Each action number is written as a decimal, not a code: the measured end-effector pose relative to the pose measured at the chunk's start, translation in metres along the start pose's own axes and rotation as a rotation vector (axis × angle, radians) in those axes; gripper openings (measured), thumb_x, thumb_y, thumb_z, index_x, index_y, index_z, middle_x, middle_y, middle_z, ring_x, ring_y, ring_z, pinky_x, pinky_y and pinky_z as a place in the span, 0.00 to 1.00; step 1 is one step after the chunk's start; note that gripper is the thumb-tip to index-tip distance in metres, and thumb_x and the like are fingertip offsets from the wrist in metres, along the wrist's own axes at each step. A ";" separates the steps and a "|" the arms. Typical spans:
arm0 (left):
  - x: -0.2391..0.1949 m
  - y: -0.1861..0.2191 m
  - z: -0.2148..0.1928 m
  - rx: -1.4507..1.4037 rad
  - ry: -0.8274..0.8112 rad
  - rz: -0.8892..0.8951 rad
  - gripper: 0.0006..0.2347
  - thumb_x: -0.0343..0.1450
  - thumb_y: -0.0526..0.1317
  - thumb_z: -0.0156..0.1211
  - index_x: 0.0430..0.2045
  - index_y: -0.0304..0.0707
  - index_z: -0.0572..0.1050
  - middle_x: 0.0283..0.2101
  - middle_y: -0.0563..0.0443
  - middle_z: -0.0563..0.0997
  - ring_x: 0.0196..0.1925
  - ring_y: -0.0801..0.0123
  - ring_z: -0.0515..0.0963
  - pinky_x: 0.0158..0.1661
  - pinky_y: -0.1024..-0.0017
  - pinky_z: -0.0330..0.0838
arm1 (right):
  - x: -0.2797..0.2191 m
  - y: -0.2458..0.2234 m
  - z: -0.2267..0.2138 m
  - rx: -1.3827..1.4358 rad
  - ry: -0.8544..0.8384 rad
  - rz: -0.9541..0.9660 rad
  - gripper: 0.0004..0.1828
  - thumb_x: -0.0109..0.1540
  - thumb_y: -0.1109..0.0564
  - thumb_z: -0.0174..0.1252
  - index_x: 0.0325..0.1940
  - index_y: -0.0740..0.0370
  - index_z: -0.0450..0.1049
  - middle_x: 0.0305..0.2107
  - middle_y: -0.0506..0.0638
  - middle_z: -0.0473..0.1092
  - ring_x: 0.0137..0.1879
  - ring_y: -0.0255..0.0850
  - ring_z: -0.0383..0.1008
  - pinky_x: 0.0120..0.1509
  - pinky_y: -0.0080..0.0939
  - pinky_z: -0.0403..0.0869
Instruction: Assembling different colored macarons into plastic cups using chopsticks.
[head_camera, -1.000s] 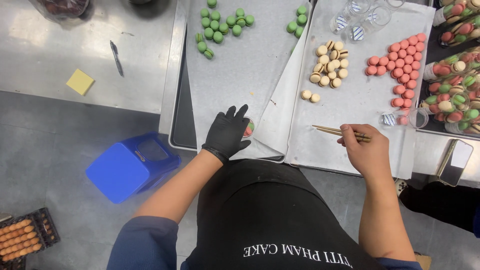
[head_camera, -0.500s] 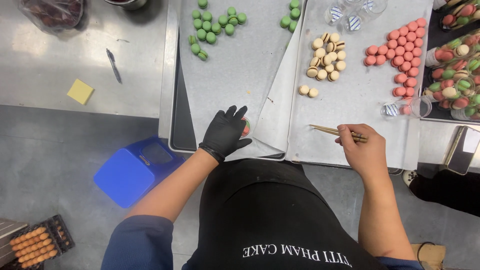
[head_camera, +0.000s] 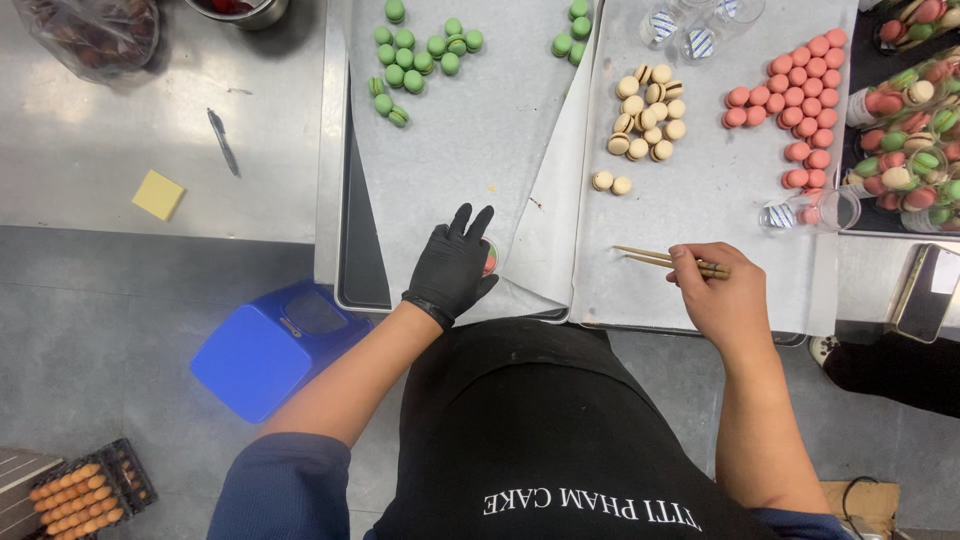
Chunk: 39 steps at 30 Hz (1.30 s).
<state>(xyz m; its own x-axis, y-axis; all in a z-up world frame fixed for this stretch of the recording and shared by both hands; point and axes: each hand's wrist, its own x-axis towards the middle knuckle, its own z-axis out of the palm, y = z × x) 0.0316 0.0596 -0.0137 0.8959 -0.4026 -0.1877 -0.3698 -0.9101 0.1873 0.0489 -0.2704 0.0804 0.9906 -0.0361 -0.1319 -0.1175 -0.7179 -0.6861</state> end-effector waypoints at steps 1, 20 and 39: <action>-0.001 0.001 0.000 0.001 0.000 0.000 0.19 0.67 0.51 0.67 0.36 0.30 0.79 0.72 0.39 0.60 0.72 0.45 0.60 0.58 0.56 0.65 | 0.001 -0.001 0.000 0.000 0.000 0.000 0.13 0.68 0.54 0.61 0.43 0.68 0.80 0.32 0.54 0.77 0.35 0.38 0.79 0.39 0.36 0.73; -0.039 0.007 0.013 -0.381 0.572 -0.225 0.21 0.66 0.46 0.71 0.53 0.43 0.76 0.69 0.47 0.68 0.69 0.50 0.69 0.58 0.55 0.65 | 0.005 -0.014 -0.004 -0.005 -0.030 -0.014 0.11 0.68 0.55 0.61 0.43 0.68 0.81 0.33 0.54 0.77 0.35 0.39 0.78 0.40 0.36 0.73; -0.002 0.001 0.085 -0.875 0.571 -0.312 0.36 0.60 0.44 0.79 0.64 0.39 0.68 0.62 0.45 0.76 0.63 0.54 0.76 0.62 0.59 0.72 | -0.021 -0.143 0.037 0.138 -0.378 -0.229 0.10 0.65 0.58 0.59 0.46 0.64 0.81 0.38 0.51 0.78 0.39 0.36 0.79 0.40 0.35 0.77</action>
<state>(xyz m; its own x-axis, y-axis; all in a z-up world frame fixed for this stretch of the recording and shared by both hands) 0.0087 0.0511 -0.0946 0.9856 0.1445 0.0874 -0.0058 -0.4881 0.8728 0.0418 -0.1413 0.1546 0.8999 0.3873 -0.2002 0.0678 -0.5780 -0.8132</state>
